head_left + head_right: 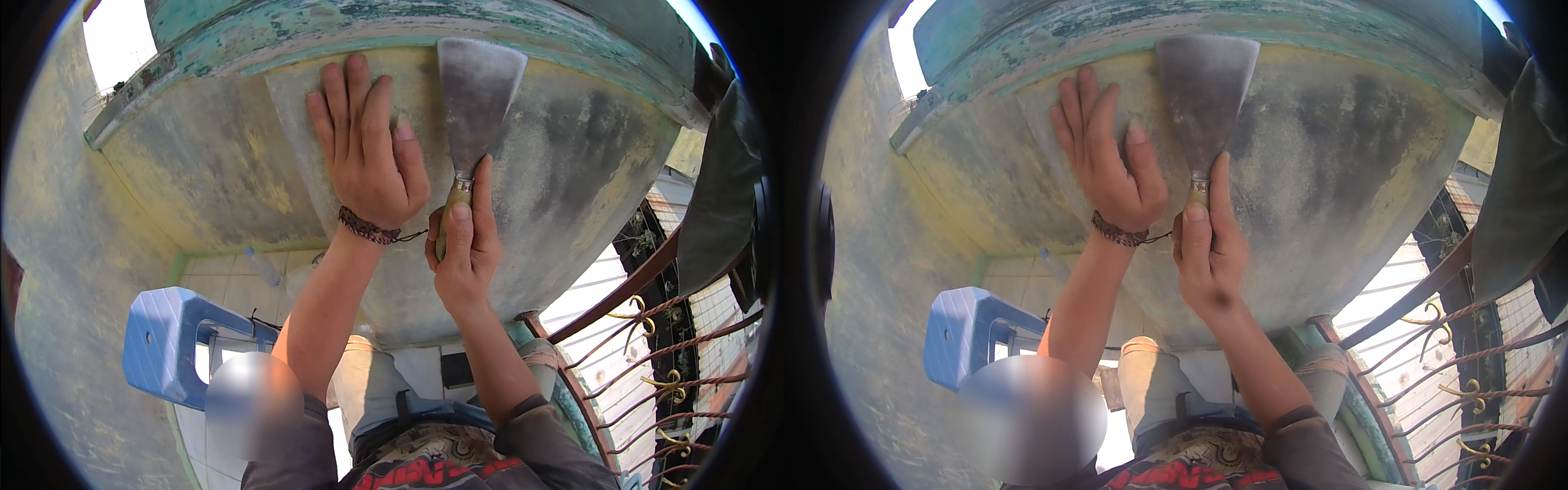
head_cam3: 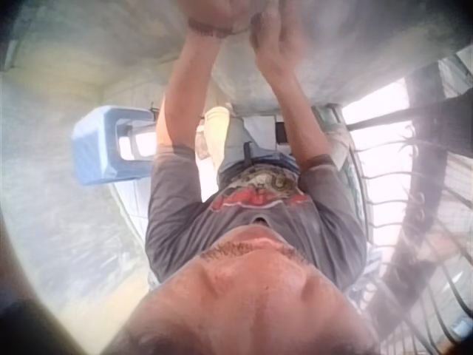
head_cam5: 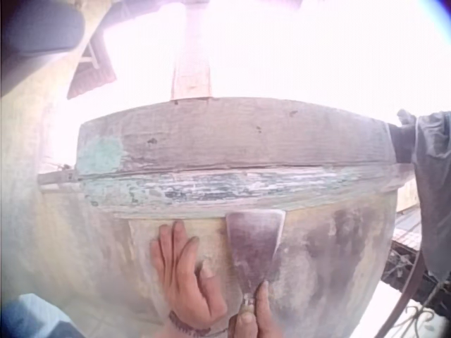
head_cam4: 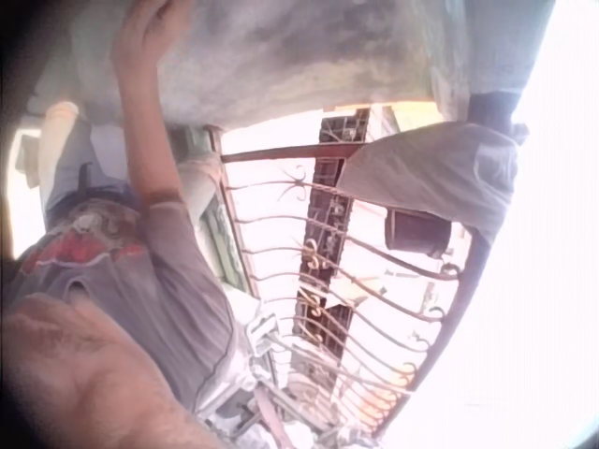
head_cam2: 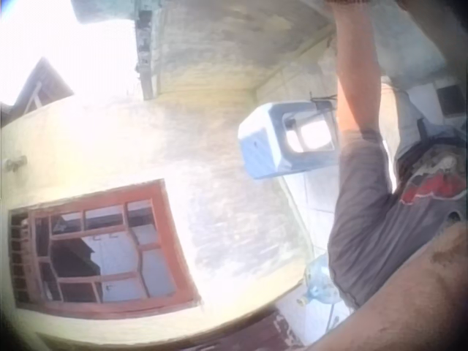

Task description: The person scrapes old paint off a curved concrete wall and a metal railing using a metal scraper. They work on the railing first, then move to the wall, removing layers of green and yellow paint.

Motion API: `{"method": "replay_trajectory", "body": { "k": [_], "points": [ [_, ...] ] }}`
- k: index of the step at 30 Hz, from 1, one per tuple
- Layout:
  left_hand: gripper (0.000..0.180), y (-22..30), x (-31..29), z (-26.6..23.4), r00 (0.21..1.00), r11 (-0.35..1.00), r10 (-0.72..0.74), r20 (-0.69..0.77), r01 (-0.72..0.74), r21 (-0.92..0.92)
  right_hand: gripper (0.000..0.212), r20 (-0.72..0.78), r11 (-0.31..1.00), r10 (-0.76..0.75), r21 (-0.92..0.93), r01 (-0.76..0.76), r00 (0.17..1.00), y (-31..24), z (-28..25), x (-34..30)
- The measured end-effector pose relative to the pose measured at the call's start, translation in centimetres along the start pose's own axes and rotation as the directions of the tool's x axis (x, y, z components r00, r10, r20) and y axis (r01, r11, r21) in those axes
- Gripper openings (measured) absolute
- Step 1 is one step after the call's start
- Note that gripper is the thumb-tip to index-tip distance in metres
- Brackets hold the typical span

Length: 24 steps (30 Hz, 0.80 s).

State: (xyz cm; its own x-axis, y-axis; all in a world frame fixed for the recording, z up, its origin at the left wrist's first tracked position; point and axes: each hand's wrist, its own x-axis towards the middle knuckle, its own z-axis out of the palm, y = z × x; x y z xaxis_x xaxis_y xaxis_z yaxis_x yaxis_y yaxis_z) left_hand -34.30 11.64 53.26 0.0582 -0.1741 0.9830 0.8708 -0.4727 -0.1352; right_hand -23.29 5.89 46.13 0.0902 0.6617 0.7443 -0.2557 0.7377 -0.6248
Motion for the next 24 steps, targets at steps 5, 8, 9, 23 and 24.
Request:
{"method": "replay_trajectory", "body": {
  "k": [5,8,9,23,24],
  "points": [
    [0.038,-0.4,-0.2,0.1,0.999,0.998,0.007,-0.039,-0.009,-0.063,0.056,-0.064,0.999,-0.005,0.043,0.008,0.998,1.1,1.6,0.2],
    [0.038,-0.5,-0.2,0.0,0.999,0.997,-0.001,-0.037,-0.002,-0.076,0.057,-0.044,0.999,-0.002,0.035,0.003,0.999,1.0,0.8,0.3],
    [0.037,-0.5,-0.2,0.0,0.999,0.997,-0.003,-0.033,0.001,-0.074,0.057,-0.031,1.000,0.012,-0.007,-0.012,0.999,0.8,-0.4,0.5],
    [0.037,-0.2,-0.1,-0.4,0.998,0.994,-0.005,-0.058,-0.002,-0.110,0.056,0.001,0.983,0.064,0.174,-0.064,0.998,-1.7,0.3,-0.4],
    [0.037,-0.2,-0.1,-0.4,0.998,0.994,-0.010,-0.054,0.004,-0.109,0.056,0.010,0.983,0.065,0.169,-0.065,0.998,-1.9,-0.1,-0.4]
  ]
}}
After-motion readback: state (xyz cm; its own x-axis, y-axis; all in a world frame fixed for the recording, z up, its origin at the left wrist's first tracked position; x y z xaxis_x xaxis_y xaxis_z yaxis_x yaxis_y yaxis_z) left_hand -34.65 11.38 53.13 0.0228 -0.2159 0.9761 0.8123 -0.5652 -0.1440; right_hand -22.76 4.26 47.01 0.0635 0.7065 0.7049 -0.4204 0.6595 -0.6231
